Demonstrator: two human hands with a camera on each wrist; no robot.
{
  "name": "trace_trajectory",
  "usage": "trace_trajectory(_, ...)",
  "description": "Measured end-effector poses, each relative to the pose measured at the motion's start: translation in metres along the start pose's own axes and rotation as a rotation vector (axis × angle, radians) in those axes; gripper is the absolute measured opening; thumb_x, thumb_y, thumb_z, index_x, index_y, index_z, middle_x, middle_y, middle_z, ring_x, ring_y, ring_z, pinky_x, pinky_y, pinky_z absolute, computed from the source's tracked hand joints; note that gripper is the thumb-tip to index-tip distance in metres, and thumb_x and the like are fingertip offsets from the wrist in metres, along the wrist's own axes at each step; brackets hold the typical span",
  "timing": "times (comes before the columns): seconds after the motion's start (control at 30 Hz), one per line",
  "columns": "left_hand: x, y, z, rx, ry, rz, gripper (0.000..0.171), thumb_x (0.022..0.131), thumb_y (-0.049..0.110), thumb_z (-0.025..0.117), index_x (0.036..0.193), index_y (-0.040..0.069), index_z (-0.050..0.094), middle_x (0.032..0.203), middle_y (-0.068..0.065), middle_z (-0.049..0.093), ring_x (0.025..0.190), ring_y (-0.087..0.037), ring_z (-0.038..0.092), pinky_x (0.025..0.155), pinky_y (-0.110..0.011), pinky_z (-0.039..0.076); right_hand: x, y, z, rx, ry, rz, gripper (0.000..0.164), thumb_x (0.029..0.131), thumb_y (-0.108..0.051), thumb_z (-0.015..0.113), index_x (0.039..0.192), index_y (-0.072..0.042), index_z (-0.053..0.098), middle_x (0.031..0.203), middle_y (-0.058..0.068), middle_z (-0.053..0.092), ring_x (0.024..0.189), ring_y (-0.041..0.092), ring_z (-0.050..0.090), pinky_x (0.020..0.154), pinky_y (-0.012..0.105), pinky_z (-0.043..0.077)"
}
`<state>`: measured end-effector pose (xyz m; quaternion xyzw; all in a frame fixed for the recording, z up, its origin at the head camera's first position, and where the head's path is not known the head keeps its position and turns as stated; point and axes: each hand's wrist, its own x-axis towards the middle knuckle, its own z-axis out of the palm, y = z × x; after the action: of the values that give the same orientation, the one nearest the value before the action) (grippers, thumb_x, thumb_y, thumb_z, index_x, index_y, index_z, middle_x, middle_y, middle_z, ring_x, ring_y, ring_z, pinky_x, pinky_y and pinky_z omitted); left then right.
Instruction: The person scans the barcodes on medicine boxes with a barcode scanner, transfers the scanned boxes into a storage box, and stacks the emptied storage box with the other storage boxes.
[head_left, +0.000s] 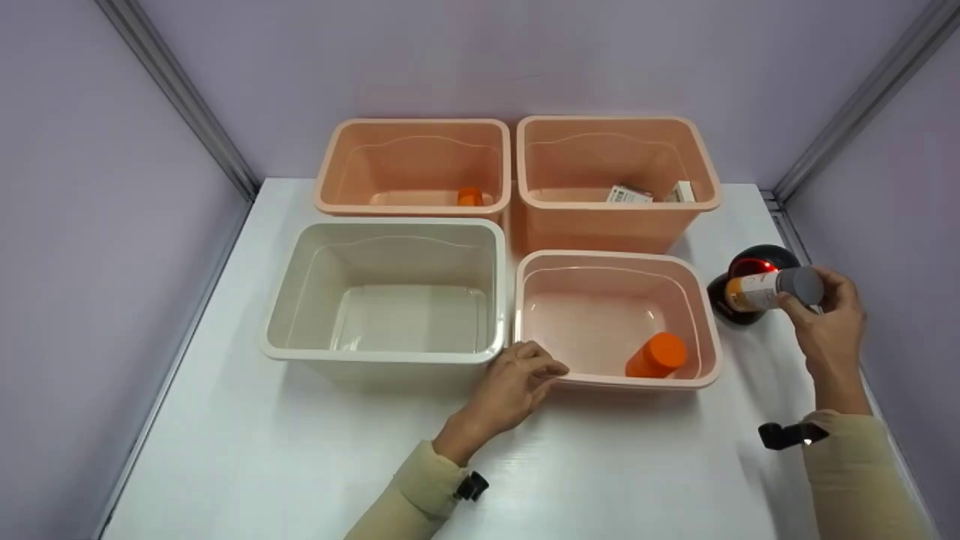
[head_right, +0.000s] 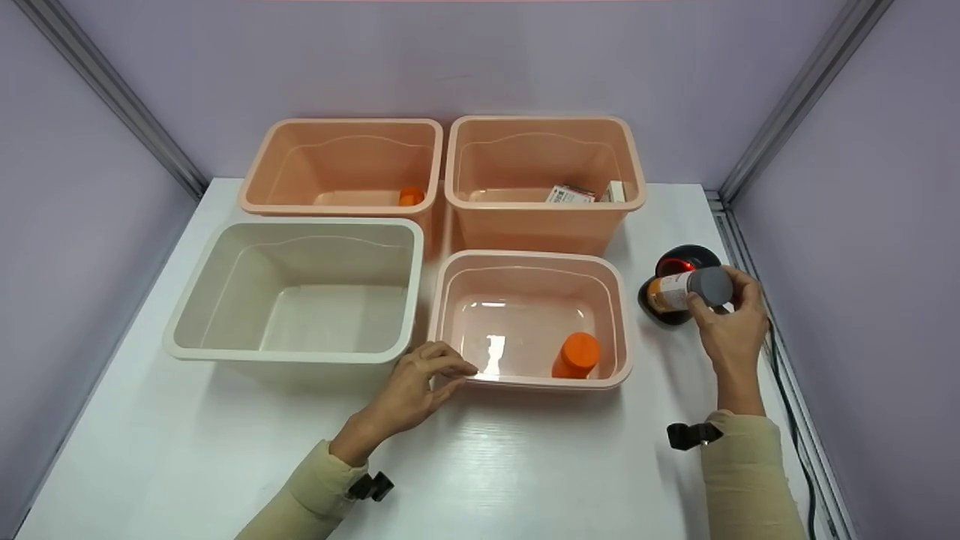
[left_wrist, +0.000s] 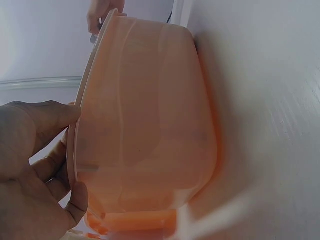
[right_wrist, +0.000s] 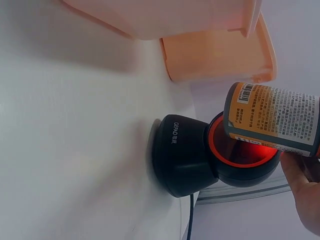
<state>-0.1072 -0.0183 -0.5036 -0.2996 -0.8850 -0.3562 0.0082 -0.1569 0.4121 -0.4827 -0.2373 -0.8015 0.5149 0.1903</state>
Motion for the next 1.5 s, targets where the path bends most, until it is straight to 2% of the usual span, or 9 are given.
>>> trace_trajectory(0.2,0.0,0.0,0.0,0.012,-0.004,0.001,0.018,0.095,0.015,0.068,0.11,0.022,0.075,0.101,0.005,0.064,0.106,-0.015,0.059,0.1,-0.032,0.046,0.001,-0.003,0.006,0.015,-0.038,-0.04,0.061,0.088,-0.005,0.067,0.144,-0.018,0.048,0.12,-0.017,0.049,0.126,0.011,0.05,0.111,0.032,0.042)
trace_trajectory(0.47,0.0,-0.001,0.001,0.008,0.009,0.011,0.018,0.094,0.015,0.068,0.11,0.021,0.075,0.101,0.004,0.064,0.105,-0.015,0.059,0.101,-0.032,0.046,0.001,-0.005,0.012,0.018,-0.074,-0.081,0.061,0.088,-0.003,0.065,0.146,-0.018,0.048,0.123,-0.016,0.05,0.127,0.012,0.05,0.112,0.035,0.043)
trace_trajectory(0.57,-0.001,0.0,0.001,0.003,0.013,0.017,0.017,0.095,0.016,0.069,0.109,0.021,0.075,0.1,0.004,0.064,0.105,-0.015,0.059,0.1,-0.032,0.046,0.0,-0.004,0.012,0.027,-0.061,-0.078,0.061,0.088,-0.003,0.066,0.145,-0.018,0.05,0.122,-0.015,0.051,0.127,0.011,0.05,0.111,0.032,0.044)
trace_trajectory(0.73,0.0,0.0,0.001,0.003,0.021,0.03,0.018,0.094,0.014,0.069,0.109,0.021,0.075,0.1,0.005,0.064,0.106,-0.015,0.059,0.099,-0.031,0.046,-0.004,-0.002,0.011,0.026,0.005,-0.035,0.057,0.086,-0.007,0.072,0.139,-0.017,0.054,0.114,-0.018,0.051,0.12,0.006,0.052,0.1,0.019,0.044)
trace_trajectory(0.97,0.0,0.001,0.002,0.001,0.013,0.016,0.018,0.094,0.014,0.07,0.11,0.021,0.075,0.101,0.005,0.064,0.107,-0.015,0.058,0.099,-0.031,0.047,-0.008,0.004,0.004,-0.013,0.041,0.077,0.054,0.086,-0.018,0.075,0.136,-0.02,0.055,0.111,-0.021,0.05,0.117,0.005,0.051,0.105,0.023,0.041)
trace_trajectory(1.23,-0.001,0.0,0.002,-0.004,0.014,0.023,0.018,0.094,0.014,0.069,0.11,0.021,0.075,0.1,0.004,0.064,0.105,-0.016,0.058,0.097,-0.032,0.047,-0.01,0.007,0.001,-0.018,0.076,0.139,0.05,0.084,-0.026,0.079,0.129,-0.025,0.057,0.105,-0.022,0.049,0.1,-0.003,0.048,0.082,0.015,0.041)
trace_trajectory(1.37,-0.001,0.0,0.001,-0.002,0.01,0.022,0.018,0.094,0.015,0.069,0.11,0.022,0.075,0.1,0.005,0.064,0.105,-0.016,0.058,0.097,-0.032,0.047,-0.011,0.008,0.0,-0.003,0.082,0.16,0.047,0.083,-0.027,0.081,0.122,-0.026,0.056,0.104,-0.021,0.048,0.097,-0.002,0.046,0.078,0.013,0.042)
trace_trajectory(1.5,-0.001,0.0,0.001,0.001,0.006,0.016,0.018,0.094,0.015,0.069,0.109,0.022,0.075,0.1,0.005,0.063,0.107,-0.015,0.058,0.099,-0.032,0.046,-0.011,0.009,0.001,0.01,0.087,0.174,0.049,0.082,-0.028,0.081,0.123,-0.026,0.055,0.104,-0.021,0.048,0.096,-0.002,0.047,0.079,0.013,0.043)
